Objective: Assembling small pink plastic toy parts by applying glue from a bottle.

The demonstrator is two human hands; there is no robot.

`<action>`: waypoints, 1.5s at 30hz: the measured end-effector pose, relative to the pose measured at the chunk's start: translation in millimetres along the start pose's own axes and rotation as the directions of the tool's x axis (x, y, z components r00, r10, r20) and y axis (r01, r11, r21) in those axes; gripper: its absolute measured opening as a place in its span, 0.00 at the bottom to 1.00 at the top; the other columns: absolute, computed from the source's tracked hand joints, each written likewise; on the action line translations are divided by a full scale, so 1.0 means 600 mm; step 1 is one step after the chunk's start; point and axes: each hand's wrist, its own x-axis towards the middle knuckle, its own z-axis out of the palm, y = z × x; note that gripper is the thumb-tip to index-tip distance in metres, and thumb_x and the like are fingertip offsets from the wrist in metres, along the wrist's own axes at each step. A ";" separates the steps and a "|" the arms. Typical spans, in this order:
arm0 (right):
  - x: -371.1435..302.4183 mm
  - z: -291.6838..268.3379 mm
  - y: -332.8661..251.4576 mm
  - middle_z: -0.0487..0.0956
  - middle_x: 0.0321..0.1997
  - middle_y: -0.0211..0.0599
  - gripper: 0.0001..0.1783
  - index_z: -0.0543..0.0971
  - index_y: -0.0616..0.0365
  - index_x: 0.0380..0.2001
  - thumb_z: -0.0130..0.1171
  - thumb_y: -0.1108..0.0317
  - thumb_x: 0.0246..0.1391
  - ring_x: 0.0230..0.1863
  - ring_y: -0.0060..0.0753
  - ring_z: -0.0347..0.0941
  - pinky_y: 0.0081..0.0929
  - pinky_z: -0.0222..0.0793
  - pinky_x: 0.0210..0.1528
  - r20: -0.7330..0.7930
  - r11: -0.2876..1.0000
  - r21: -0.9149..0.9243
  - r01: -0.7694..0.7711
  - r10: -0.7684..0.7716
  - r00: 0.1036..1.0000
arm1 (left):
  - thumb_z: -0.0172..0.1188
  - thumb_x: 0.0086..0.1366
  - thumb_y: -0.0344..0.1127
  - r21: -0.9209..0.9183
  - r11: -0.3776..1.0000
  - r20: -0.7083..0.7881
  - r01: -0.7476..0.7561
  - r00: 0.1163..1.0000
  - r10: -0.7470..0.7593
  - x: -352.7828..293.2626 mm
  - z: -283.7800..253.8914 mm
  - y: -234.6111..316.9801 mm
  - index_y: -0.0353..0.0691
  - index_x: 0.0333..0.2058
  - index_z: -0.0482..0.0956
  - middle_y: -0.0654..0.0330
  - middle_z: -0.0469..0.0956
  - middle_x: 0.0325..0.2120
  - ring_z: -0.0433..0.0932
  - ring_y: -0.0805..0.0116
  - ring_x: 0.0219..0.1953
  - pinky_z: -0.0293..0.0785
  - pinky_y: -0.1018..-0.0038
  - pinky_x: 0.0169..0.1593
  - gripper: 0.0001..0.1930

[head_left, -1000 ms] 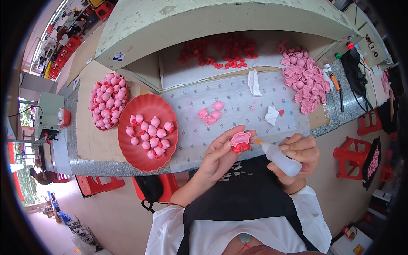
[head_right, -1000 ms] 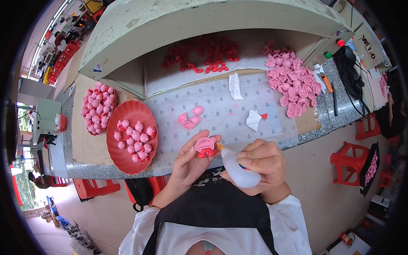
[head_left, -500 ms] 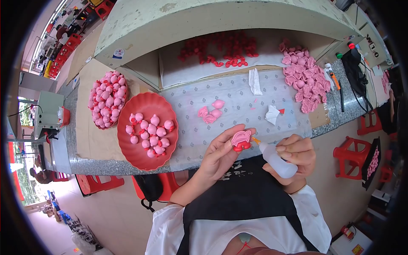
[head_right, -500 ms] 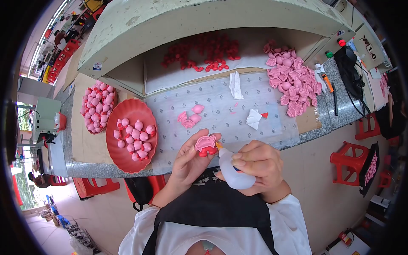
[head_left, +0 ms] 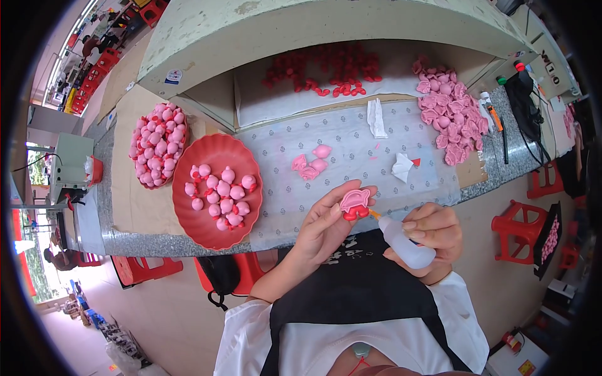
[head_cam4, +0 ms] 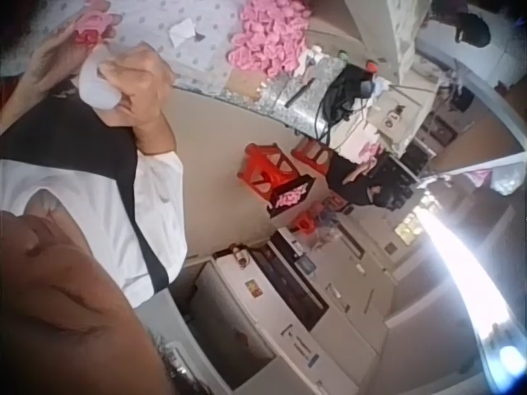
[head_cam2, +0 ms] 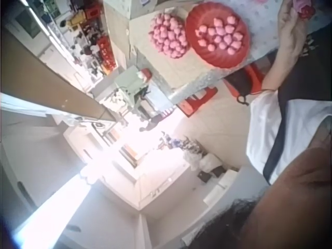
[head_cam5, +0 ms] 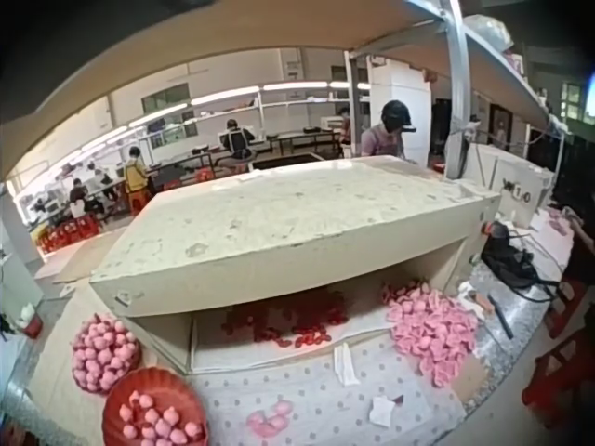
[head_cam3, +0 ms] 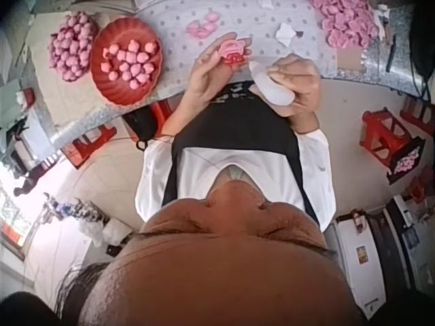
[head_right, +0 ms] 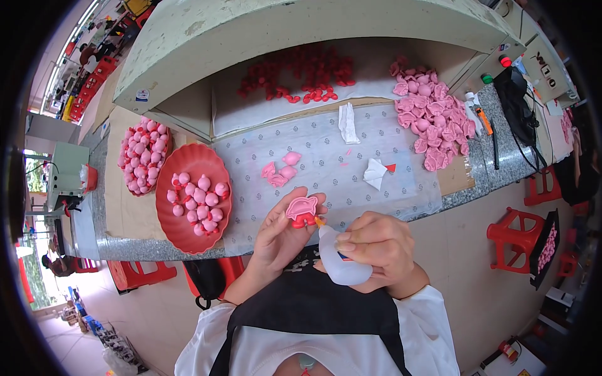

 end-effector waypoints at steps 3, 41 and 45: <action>0.002 0.000 0.000 0.67 0.29 0.34 0.25 0.65 0.54 0.27 0.69 0.74 0.24 0.24 0.26 0.65 0.19 0.64 0.25 -0.010 1.000 -0.007 0.001 -0.001 1.000 | 0.50 0.55 0.36 0.008 1.000 -0.001 -0.012 1.000 0.012 -0.001 0.001 0.000 0.38 0.50 0.59 0.47 0.60 0.48 0.62 0.57 0.49 0.55 0.66 0.52 0.23; 0.003 0.000 0.004 0.65 0.26 0.34 0.24 0.63 0.55 0.26 0.68 0.70 0.27 0.21 0.22 0.62 0.16 0.63 0.22 -0.096 0.992 0.124 0.022 -0.010 0.995 | 0.50 0.54 0.36 -0.091 0.996 -0.005 0.013 1.000 -0.014 0.000 -0.007 -0.001 0.38 0.50 0.59 0.47 0.61 0.47 0.62 0.56 0.48 0.56 0.64 0.51 0.23; 0.001 0.003 0.003 0.65 0.27 0.35 0.24 0.63 0.55 0.27 0.68 0.72 0.27 0.20 0.22 0.62 0.17 0.65 0.23 -0.024 0.990 0.141 0.000 0.003 1.000 | 0.49 0.55 0.37 -0.067 0.998 0.003 0.010 1.000 -0.010 0.000 -0.008 -0.001 0.38 0.49 0.60 0.46 0.62 0.47 0.63 0.57 0.48 0.56 0.64 0.52 0.23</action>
